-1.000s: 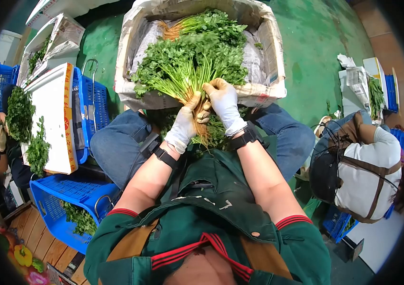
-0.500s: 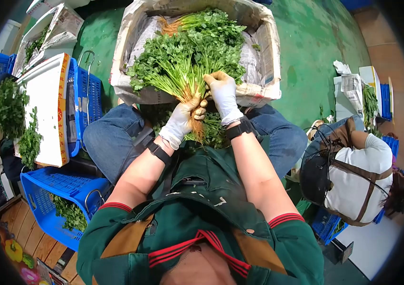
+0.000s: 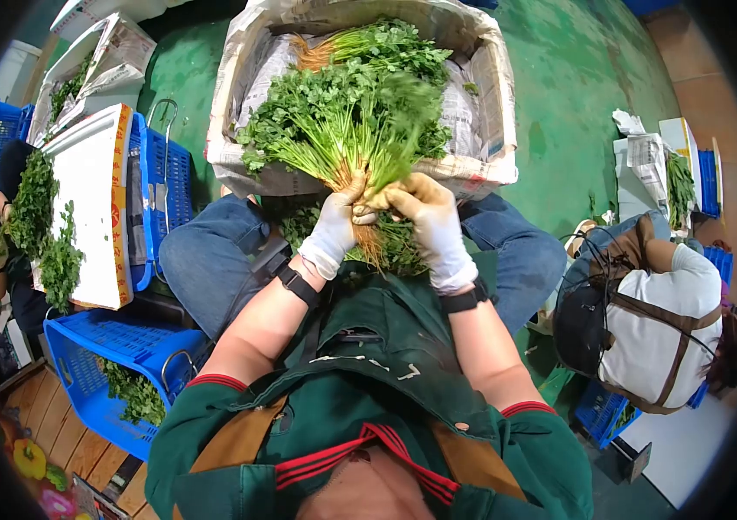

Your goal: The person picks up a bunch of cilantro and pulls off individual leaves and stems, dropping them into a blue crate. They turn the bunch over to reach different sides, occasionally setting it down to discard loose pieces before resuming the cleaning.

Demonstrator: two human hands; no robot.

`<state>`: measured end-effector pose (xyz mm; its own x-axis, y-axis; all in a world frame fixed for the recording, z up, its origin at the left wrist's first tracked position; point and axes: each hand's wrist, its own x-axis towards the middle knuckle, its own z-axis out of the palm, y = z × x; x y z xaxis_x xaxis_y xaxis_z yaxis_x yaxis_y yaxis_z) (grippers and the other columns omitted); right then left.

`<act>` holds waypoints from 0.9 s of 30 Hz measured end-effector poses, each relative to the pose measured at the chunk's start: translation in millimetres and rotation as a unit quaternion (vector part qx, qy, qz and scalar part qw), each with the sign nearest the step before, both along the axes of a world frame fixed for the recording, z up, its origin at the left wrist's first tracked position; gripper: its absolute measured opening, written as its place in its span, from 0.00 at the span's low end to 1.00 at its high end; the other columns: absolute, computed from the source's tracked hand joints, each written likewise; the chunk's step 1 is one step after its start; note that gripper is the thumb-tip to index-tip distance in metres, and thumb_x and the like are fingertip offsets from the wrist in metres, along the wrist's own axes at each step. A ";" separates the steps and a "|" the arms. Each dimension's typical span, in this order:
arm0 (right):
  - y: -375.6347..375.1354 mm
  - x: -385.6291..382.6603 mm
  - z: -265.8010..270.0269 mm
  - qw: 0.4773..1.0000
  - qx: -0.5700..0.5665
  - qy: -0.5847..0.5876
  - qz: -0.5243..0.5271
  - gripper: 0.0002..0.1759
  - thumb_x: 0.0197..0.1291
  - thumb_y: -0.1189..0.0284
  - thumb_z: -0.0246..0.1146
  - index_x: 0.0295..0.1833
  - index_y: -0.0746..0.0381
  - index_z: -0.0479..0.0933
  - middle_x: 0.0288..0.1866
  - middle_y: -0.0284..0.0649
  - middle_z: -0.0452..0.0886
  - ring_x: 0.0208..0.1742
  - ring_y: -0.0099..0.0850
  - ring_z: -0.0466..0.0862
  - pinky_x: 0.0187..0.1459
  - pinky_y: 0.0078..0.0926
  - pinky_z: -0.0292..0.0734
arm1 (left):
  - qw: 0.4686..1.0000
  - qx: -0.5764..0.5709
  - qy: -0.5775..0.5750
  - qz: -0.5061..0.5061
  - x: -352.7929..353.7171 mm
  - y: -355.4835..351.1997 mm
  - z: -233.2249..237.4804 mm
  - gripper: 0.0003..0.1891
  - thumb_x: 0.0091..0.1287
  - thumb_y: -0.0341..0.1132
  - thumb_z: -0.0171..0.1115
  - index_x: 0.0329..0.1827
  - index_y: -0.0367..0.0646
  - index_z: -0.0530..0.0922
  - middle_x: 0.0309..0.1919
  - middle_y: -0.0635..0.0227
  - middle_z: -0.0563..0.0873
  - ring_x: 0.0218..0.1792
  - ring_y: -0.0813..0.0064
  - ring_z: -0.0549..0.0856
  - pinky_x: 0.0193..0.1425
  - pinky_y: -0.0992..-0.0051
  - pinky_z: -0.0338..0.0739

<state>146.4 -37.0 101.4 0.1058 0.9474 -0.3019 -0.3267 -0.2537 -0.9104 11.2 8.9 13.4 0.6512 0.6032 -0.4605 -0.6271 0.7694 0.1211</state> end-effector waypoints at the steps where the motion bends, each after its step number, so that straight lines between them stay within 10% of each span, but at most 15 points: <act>1: -6.9 3.9 1.3 1.000 0.000 -0.027 0.013 0.03 0.56 0.79 0.61 0.35 0.67 0.75 0.31 0.36 0.82 0.32 0.20 0.78 0.33 0.14 0.70 | 0.999 0.010 0.039 -0.002 0.4 -0.4 9.5 0.14 0.69 0.45 0.52 0.33 0.44 0.72 0.21 0.73 0.73 0.15 0.85 0.66 0.16 0.86 0.57; 4: -12.0 12.2 -5.0 0.985 -0.017 -0.163 0.060 0.02 0.59 0.78 0.59 0.35 0.66 0.75 0.32 0.38 0.82 0.34 0.23 0.80 0.34 0.15 0.72 | 0.998 0.025 0.047 -0.028 0.2 2.0 9.8 0.13 0.69 0.46 0.52 0.37 0.45 0.71 0.22 0.74 0.72 0.13 0.87 0.62 0.15 0.87 0.55; 7: 6.7 19.5 -20.8 0.995 -0.006 0.074 -0.061 0.05 0.62 0.75 0.58 0.34 0.65 0.74 0.34 0.39 0.81 0.36 0.28 0.81 0.39 0.20 0.76 | 0.997 0.032 0.066 -0.028 2.3 1.3 11.0 0.13 0.67 0.46 0.55 0.33 0.46 0.71 0.21 0.74 0.72 0.14 0.88 0.62 0.14 0.87 0.54; 17: 35.3 5.5 -32.4 0.984 -0.027 0.077 -0.158 0.05 0.63 0.75 0.56 0.35 0.65 0.74 0.32 0.40 0.81 0.33 0.28 0.82 0.36 0.23 0.77 | 0.990 0.095 0.061 -0.082 -4.0 6.0 1.7 0.09 0.69 0.36 0.54 0.47 0.42 0.74 0.26 0.70 0.77 0.14 0.90 0.64 0.14 0.89 0.57; 22: 2.3 -15.0 -12.4 0.980 0.053 0.192 0.003 0.06 0.63 0.75 0.56 0.36 0.67 0.72 0.31 0.44 0.80 0.29 0.31 0.80 0.34 0.24 0.77 | 0.993 0.047 0.091 -0.066 -1.9 0.5 17.5 0.08 0.68 0.37 0.55 0.42 0.41 0.75 0.23 0.72 0.76 0.13 0.88 0.64 0.14 0.86 0.58; 25: -15.2 -22.1 3.4 0.990 -0.006 -0.025 0.138 0.07 0.59 0.73 0.60 0.36 0.68 0.76 0.30 0.39 0.80 0.30 0.26 0.80 0.35 0.23 0.75 | 0.982 0.042 0.168 -0.078 -0.8 -0.5 14.1 0.10 0.66 0.40 0.59 0.33 0.42 0.76 0.19 0.74 0.75 0.14 0.83 0.69 0.16 0.84 0.61; 27: -14.8 -5.7 -0.3 0.904 -0.027 -0.287 0.315 0.08 0.54 0.70 0.64 0.33 0.65 0.78 0.27 0.38 0.80 0.29 0.26 0.80 0.34 0.25 0.74 | 0.982 0.073 0.169 -0.033 3.4 -0.4 9.1 0.10 0.65 0.41 0.61 0.35 0.45 0.76 0.19 0.75 0.75 0.12 0.85 0.66 0.16 0.84 0.58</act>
<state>140.7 -51.8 101.1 -0.2970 0.8597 -0.4157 0.4206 -0.2730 -0.8652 14.6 8.6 22.5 0.5162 0.6406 -0.5685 -0.4817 0.7659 0.4257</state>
